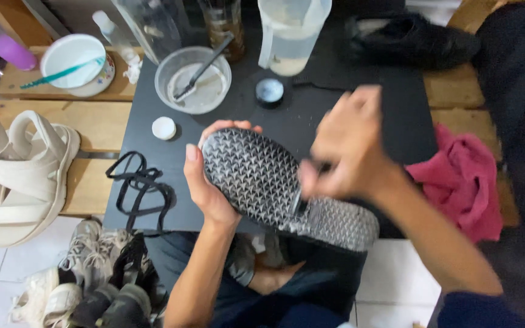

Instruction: Scrubbing the sole of a black shoe with a brush and cleaning solution, then wiping it clean with a pink cloth.

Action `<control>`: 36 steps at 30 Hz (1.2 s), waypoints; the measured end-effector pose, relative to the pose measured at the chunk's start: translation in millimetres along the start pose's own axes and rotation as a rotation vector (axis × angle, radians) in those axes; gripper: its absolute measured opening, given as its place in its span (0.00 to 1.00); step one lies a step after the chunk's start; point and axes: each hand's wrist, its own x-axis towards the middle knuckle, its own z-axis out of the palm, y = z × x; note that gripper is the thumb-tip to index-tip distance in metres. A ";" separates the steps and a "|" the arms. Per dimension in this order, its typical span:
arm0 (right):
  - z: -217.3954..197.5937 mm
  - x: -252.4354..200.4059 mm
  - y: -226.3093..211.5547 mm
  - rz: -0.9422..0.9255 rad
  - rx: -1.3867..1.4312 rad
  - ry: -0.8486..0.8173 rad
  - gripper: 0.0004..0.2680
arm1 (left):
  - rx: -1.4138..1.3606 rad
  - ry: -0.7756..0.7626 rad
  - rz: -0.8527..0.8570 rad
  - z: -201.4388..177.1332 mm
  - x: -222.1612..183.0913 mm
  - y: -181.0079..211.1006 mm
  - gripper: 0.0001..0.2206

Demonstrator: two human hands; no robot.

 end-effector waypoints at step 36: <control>23.8 27.7 -15.1 0.011 -0.049 -0.286 0.13 | -0.267 0.018 0.047 -29.0 -7.2 13.0 0.29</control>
